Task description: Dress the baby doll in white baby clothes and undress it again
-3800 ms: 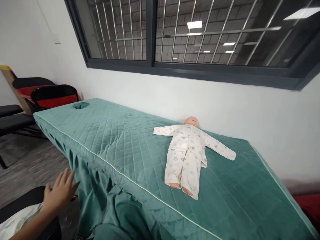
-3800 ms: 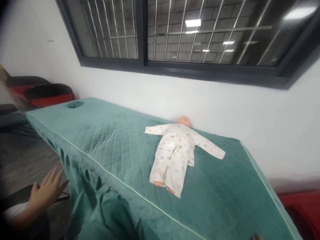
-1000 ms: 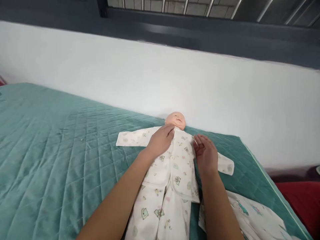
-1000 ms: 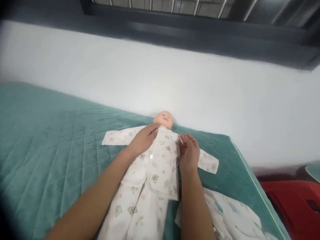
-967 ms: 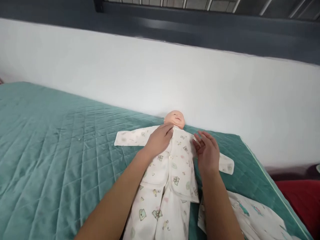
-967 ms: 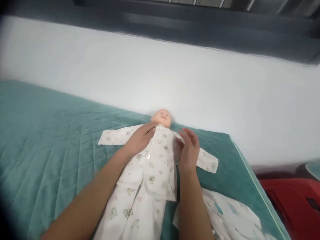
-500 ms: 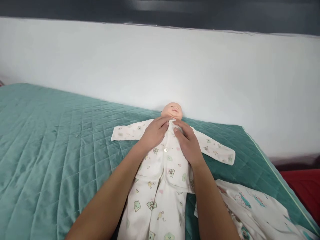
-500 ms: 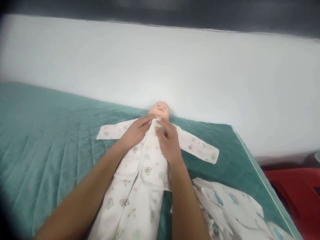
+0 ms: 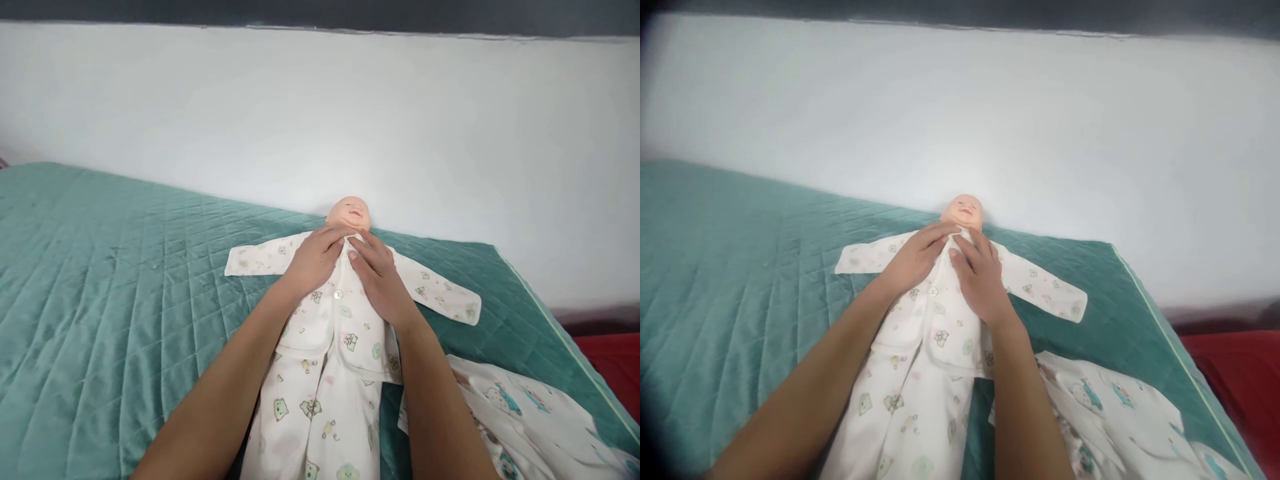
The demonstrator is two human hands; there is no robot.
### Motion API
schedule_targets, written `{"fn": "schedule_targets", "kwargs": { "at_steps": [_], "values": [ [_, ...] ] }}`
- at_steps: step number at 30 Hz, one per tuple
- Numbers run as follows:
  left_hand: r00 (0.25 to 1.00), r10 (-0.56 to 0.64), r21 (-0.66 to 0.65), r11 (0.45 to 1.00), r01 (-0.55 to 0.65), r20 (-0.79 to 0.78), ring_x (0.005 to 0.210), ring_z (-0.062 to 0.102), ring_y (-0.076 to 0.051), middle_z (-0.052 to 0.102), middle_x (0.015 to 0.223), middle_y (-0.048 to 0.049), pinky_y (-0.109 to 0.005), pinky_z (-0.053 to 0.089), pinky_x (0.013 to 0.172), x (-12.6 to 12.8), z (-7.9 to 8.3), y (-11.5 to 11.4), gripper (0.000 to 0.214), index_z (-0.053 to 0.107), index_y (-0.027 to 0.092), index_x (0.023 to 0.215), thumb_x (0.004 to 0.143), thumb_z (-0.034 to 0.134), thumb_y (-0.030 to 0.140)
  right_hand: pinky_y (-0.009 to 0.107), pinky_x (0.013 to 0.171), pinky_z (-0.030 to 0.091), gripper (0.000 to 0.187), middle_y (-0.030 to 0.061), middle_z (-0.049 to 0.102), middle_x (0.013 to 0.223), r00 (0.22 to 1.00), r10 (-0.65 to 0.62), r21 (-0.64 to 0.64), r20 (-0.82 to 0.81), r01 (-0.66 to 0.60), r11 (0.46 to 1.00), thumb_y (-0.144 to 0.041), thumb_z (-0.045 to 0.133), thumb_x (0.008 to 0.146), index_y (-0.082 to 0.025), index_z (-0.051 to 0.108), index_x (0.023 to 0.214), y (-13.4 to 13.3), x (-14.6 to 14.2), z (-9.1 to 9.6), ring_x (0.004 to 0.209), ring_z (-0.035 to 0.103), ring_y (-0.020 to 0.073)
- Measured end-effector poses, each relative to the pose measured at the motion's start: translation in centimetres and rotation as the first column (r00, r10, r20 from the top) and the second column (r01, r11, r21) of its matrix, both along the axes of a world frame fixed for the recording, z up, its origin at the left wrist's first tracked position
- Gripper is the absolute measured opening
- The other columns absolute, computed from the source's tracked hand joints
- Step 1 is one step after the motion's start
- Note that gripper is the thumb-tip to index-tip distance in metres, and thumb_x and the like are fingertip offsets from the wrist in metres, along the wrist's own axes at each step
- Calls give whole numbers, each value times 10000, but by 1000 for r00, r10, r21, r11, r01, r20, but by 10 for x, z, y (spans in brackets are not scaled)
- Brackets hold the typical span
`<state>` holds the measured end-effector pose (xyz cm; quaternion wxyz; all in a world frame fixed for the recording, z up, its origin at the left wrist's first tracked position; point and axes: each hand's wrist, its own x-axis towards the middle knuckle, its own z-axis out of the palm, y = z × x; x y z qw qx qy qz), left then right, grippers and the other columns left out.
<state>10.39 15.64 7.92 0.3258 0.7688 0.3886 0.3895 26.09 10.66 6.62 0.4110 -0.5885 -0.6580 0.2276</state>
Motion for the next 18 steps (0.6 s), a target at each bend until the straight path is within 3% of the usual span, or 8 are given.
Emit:
{"fn": "schedule_targets", "kwargs": {
  "at_steps": [3, 6, 12, 18],
  "values": [
    [1000, -1, 1, 1000, 1, -12, 1333, 538, -179, 629, 1398, -5, -345, 387, 1170, 1, 1, 0, 396, 677, 239, 1223, 991, 358, 203, 563, 1232, 188, 429, 1, 409, 1587, 1000, 11, -16, -8, -11, 1000, -513, 465, 982, -374, 601, 1364, 0, 0, -1, 1513, 262, 285],
    [1000, 6, 12, 1000, -6, 13, 1289, 567, -185, 662, 1345, 0, -344, 412, 1140, 1, 1, 0, 367, 690, 243, 1178, 985, 380, 207, 535, 1230, 234, 401, -8, 461, 1549, 997, -13, 35, -71, 16, 999, -518, 508, 960, -383, 634, 1315, 0, 0, -5, 1476, 337, 270],
    [995, 55, 21, 998, -57, 86, 1162, 627, -204, 728, 1178, -21, -344, 468, 1058, -1, 0, -8, 269, 710, 219, 986, 982, 451, 294, 493, 1240, 262, 387, -4, 484, 1541, 986, -30, 97, -167, 47, 994, -498, 573, 930, -353, 654, 1279, -10, -2, -15, 1462, 375, 242],
    [993, -8, 54, 999, 2, 114, 1339, 531, -204, 628, 1402, -43, -356, 358, 1185, -12, -11, -18, 276, 730, 216, 1013, 977, 487, 343, 457, 1214, 325, 387, 24, 471, 1554, 978, -48, 151, -204, 80, 985, -479, 540, 957, -322, 639, 1297, -38, -9, -21, 1464, 385, 223]
  ]
}}
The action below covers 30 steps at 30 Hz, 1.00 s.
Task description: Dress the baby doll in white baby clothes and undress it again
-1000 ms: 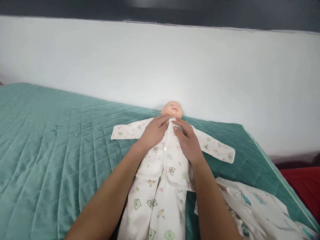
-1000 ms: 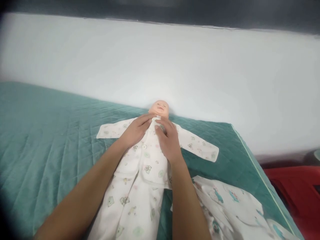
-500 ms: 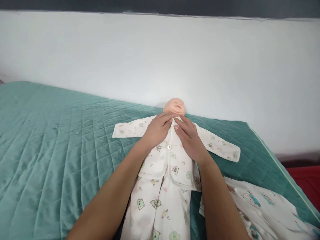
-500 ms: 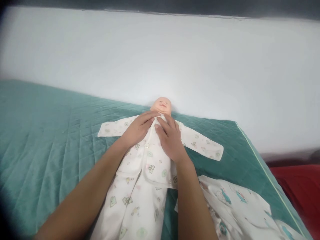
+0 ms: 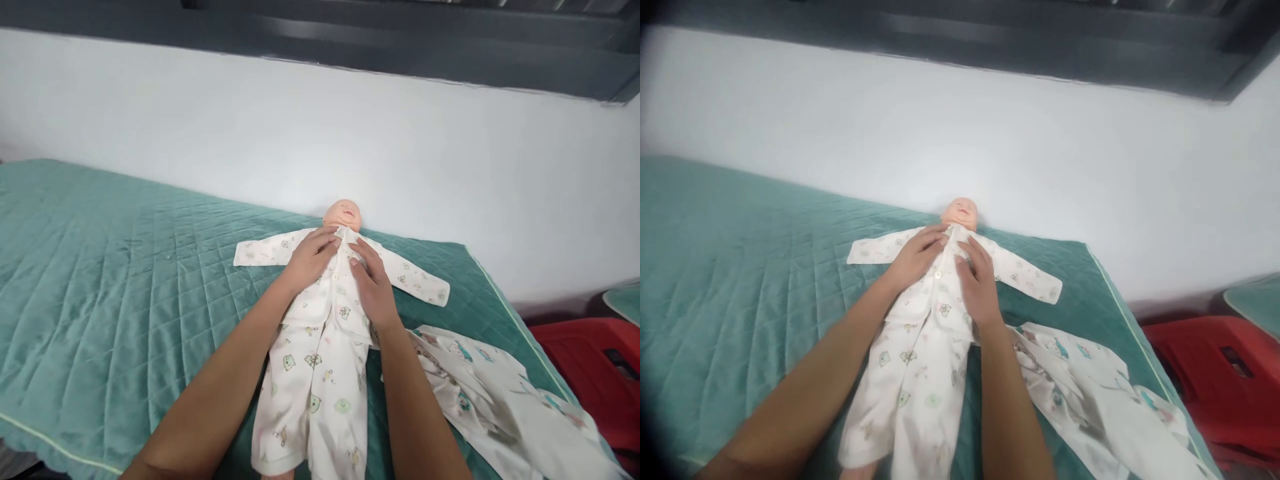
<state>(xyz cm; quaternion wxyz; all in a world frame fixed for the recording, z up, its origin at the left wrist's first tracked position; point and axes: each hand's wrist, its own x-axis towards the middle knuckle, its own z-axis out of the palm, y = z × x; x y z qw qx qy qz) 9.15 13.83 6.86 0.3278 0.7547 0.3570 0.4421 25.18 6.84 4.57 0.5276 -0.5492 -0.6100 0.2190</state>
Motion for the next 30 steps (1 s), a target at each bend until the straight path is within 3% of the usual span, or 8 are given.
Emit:
{"fn": "schedule_targets", "kwargs": {
  "at_steps": [4, 9, 16, 26, 30],
  "values": [
    [1000, -6, 11, 1000, 7, -28, 1365, 508, -200, 610, 1429, -55, -370, 335, 1200, -3, -1, -2, 284, 733, 214, 1028, 978, 482, 339, 476, 1227, 300, 419, 8, 397, 1604, 998, 5, -39, 64, -3, 999, -504, 525, 967, -349, 607, 1347, -17, -4, -2, 1503, 318, 237],
    [1000, -22, -50, 999, 21, -18, 1395, 486, -207, 581, 1463, -34, -396, 329, 1215, -6, 2, 0, 283, 743, 241, 1047, 968, 487, 330, 501, 1236, 276, 438, -5, 339, 1633, 989, 21, -61, 144, -13, 998, -534, 471, 989, -374, 582, 1381, -18, -5, -1, 1521, 276, 248],
    [978, -207, -179, 962, 205, 9, 1442, 455, -243, 497, 1547, 21, -443, 397, 1188, -21, 7, 8, 248, 754, 315, 1099, 934, 569, 297, 511, 1244, 253, 432, -14, 329, 1628, 977, 14, -41, 211, -6, 999, -548, 465, 989, -400, 583, 1377, -15, -6, 1, 1521, 269, 252],
    [981, -184, -190, 962, 194, 68, 1453, 428, -240, 491, 1548, -10, -435, 311, 1228, -16, 7, 5, 178, 722, 265, 1033, 905, 625, 342, 544, 1244, 228, 463, -39, 291, 1643, 965, 40, -79, 258, -20, 997, -559, 473, 985, -457, 520, 1434, -15, -5, 3, 1532, 238, 283],
    [981, -174, -193, 963, 187, 81, 1457, 416, -237, 488, 1547, -6, -413, 306, 1227, -15, 6, 5, 190, 721, 268, 1037, 882, 646, 347, 510, 1252, 241, 459, -24, 316, 1630, 971, 4, -16, 241, 0, 1000, -523, 498, 985, -432, 526, 1434, -16, -7, 1, 1522, 269, 261]
  ]
}}
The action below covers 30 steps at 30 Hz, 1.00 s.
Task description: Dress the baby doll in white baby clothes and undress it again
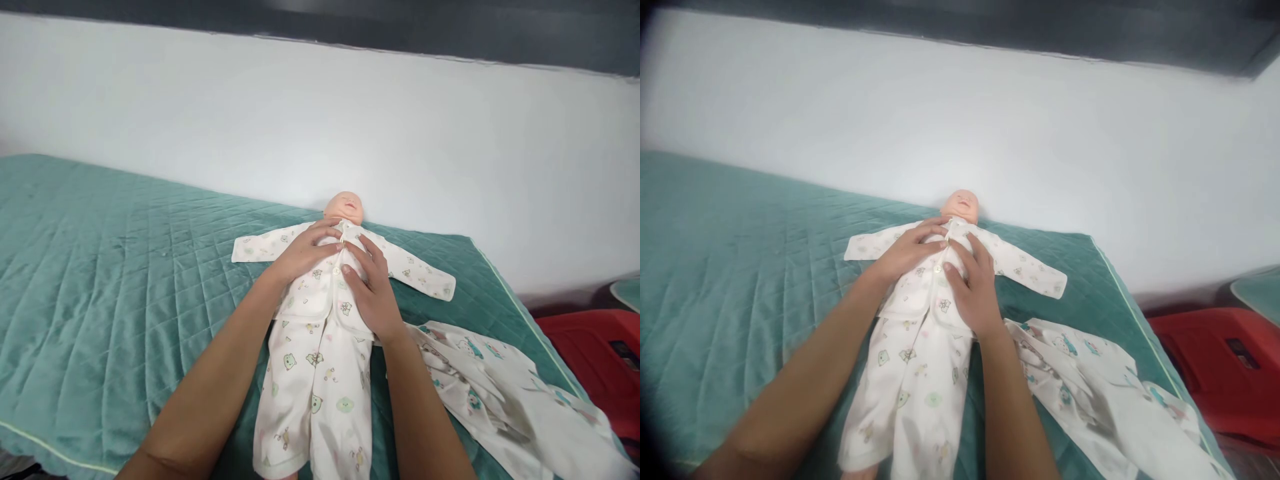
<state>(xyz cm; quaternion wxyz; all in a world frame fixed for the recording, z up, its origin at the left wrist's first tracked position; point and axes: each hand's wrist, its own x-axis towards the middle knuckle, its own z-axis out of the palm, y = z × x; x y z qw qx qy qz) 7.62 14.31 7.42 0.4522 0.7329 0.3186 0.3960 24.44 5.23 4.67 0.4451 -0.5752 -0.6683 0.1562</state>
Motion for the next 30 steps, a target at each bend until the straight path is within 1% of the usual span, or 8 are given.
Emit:
{"fn": "schedule_targets", "kwargs": {
  "at_steps": [3, 6, 9, 12, 20, 25, 28, 30],
  "values": [
    [1000, -12, -23, 1000, 13, 14, 1460, 413, -240, 493, 1543, 10, -423, 301, 1229, -1, 0, 1, 189, 730, 275, 1030, 882, 621, 317, 494, 1252, 253, 490, -21, 307, 1636, 999, 12, 46, 42, -14, 999, -499, 496, 994, -427, 475, 1478, 0, 0, -1, 1523, 270, 249],
    [998, -41, -40, 998, 43, 42, 1465, 406, -240, 497, 1540, 16, -415, 301, 1226, -2, -1, 2, 213, 738, 279, 1042, 882, 598, 285, 521, 1242, 263, 486, -22, 275, 1654, 989, 23, 45, 144, -30, 999, -494, 449, 1014, -431, 450, 1496, 0, 1, 1, 1528, 263, 264],
    [997, -63, -42, 997, 65, 55, 1477, 385, -244, 490, 1546, 20, -408, 279, 1235, -3, -3, 4, 238, 744, 282, 1057, 875, 593, 261, 533, 1241, 258, 487, 15, 271, 1657, 968, 22, 49, 249, -35, 998, -478, 390, 1036, -390, 444, 1512, 0, 1, 3, 1532, 254, 272],
    [995, -67, -48, 996, 71, 76, 1477, 383, -248, 492, 1543, 20, -405, 278, 1233, -3, -5, 5, 236, 749, 285, 1053, 869, 604, 256, 528, 1238, 271, 499, 50, 299, 1645, 953, 6, 52, 303, -23, 998, -464, 362, 1045, -350, 435, 1525, -2, -2, 6, 1533, 252, 272],
    [995, -71, -51, 996, 75, 70, 1480, 379, -243, 481, 1547, 17, -418, 276, 1239, -2, -5, 4, 253, 759, 299, 1080, 874, 618, 256, 538, 1214, 329, 488, 25, 332, 1634, 966, -64, 20, 252, 61, 998, -475, 344, 1044, -367, 471, 1502, -5, -9, 9, 1509, 306, 281],
    [997, -79, -50, 996, 80, 24, 1485, 371, -248, 462, 1559, 32, -429, 275, 1244, -3, -1, 3, 253, 767, 317, 1081, 891, 608, 269, 577, 1169, 384, 463, 48, 399, 1600, 971, -116, 37, 211, 110, 993, -461, 371, 1034, -347, 554, 1444, -5, -12, 10, 1470, 378, 312],
    [995, -95, -28, 995, 95, 0, 1499, 347, -243, 442, 1571, 49, -430, 258, 1254, -4, 0, 2, 259, 770, 330, 1082, 908, 585, 279, 563, 1164, 395, 439, 63, 448, 1569, 976, -150, 50, 161, 143, 988, -439, 402, 1026, -311, 618, 1386, -4, -13, 9, 1444, 418, 309],
    [995, -103, -17, 995, 103, -8, 1505, 336, -240, 432, 1577, 54, -424, 251, 1257, -4, 0, 2, 260, 771, 329, 1077, 919, 568, 289, 545, 1169, 395, 406, 57, 480, 1545, 982, -166, 54, 91, 161, 985, -426, 440, 1014, -307, 655, 1337, -3, -12, 7, 1428, 442, 298]
  ]
}}
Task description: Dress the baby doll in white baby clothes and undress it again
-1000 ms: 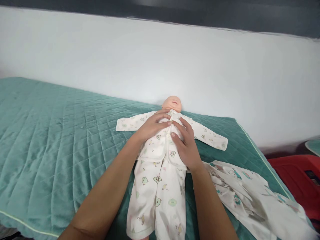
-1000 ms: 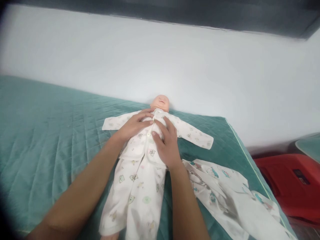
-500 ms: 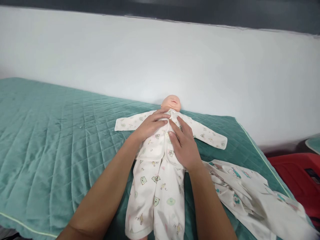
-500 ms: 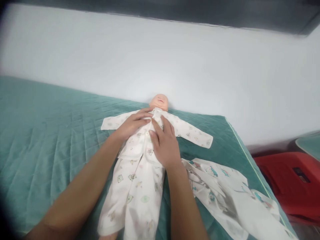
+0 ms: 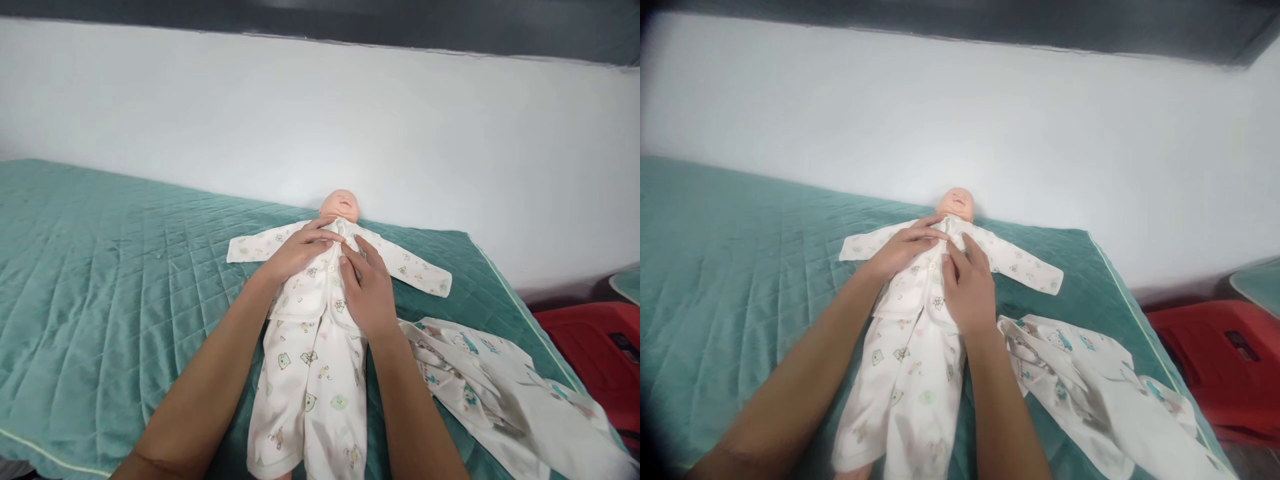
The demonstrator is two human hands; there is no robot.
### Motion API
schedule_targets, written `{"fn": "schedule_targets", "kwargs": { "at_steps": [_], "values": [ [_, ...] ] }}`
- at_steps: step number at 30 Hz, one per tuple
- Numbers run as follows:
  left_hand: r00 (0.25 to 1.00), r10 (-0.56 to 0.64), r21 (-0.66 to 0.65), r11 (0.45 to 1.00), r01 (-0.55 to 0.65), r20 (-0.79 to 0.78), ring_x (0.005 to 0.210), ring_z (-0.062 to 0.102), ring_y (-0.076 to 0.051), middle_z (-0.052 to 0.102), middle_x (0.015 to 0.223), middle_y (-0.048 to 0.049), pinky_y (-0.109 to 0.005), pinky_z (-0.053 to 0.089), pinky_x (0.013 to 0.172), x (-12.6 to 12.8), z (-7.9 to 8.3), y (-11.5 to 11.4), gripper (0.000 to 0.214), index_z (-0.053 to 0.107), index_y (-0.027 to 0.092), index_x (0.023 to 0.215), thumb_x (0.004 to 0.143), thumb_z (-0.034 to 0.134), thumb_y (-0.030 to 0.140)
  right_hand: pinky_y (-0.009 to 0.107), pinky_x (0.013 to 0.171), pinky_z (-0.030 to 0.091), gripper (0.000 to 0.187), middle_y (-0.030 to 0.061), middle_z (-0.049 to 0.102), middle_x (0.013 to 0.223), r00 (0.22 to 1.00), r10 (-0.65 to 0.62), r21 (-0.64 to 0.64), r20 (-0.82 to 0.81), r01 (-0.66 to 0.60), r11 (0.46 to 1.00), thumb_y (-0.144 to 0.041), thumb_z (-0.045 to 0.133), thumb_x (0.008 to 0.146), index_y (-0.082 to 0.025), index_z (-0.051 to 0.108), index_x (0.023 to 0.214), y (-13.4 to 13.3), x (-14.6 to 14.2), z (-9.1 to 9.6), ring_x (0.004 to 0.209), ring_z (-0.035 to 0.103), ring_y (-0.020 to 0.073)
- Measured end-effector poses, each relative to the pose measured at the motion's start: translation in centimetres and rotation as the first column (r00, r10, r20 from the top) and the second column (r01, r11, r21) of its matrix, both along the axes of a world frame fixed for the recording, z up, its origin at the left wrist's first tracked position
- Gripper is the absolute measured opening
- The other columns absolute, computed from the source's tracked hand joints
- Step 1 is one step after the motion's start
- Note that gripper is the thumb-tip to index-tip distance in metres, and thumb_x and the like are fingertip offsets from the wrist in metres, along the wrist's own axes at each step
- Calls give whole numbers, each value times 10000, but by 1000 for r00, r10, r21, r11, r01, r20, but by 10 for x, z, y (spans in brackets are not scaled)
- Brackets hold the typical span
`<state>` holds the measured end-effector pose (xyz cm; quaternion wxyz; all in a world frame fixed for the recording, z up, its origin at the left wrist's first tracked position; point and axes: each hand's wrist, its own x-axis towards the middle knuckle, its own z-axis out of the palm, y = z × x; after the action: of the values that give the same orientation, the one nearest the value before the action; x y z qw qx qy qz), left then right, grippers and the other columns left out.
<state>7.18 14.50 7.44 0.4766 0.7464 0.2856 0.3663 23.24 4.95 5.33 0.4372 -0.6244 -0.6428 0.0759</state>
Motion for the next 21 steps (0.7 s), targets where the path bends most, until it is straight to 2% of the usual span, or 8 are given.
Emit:
{"fn": "schedule_targets", "kwargs": {
  "at_steps": [5, 11, 14, 18, 21],
  "values": [
    [999, 42, 0, 999, -42, -2, 1488, 365, -237, 456, 1561, 25, -415, 262, 1244, 1, 1, -1, 248, 724, 310, 1110, 896, 600, 311, 511, 1170, 404, 331, 15, 510, 1512, 987, 25, 19, -160, -22, 1000, -400, 514, 987, -341, 679, 1267, 2, 4, -5, 1407, 465, 263],
    [995, 51, -36, 998, -48, 83, 1424, 451, -247, 515, 1513, -26, -433, 338, 1190, 4, -2, -1, 251, 619, 264, 1101, 858, 639, 323, 482, 1145, 431, 314, 26, 513, 1500, 981, 31, 57, -194, -20, 998, -367, 533, 975, -338, 679, 1251, 1, 2, -4, 1393, 480, 251],
    [992, 60, -42, 998, -56, 110, 1413, 465, -246, 507, 1522, -40, -439, 355, 1174, 5, -4, 0, 232, 588, 252, 1053, 850, 656, 341, 493, 1161, 408, 337, 26, 493, 1518, 985, 38, 55, -167, -29, 998, -362, 526, 979, -347, 657, 1289, 1, 1, -3, 1408, 459, 248],
    [995, 74, -19, 997, -73, 61, 1447, 429, -250, 483, 1549, -27, -438, 292, 1217, 5, -3, 0, 211, 641, 257, 1008, 856, 673, 401, 509, 1192, 360, 333, 13, 489, 1522, 991, 62, 54, -118, -56, 997, -373, 522, 982, -359, 654, 1288, 2, 2, -5, 1425, 433, 251],
    [997, 71, -8, 997, -71, 19, 1481, 380, -254, 461, 1568, -11, -416, 268, 1233, 5, 0, -2, 221, 709, 274, 1018, 870, 664, 432, 502, 1189, 362, 300, 20, 499, 1511, 986, 67, 57, -150, -59, 997, -372, 536, 974, -341, 669, 1241, 3, 3, -6, 1417, 441, 247]
  ]
}}
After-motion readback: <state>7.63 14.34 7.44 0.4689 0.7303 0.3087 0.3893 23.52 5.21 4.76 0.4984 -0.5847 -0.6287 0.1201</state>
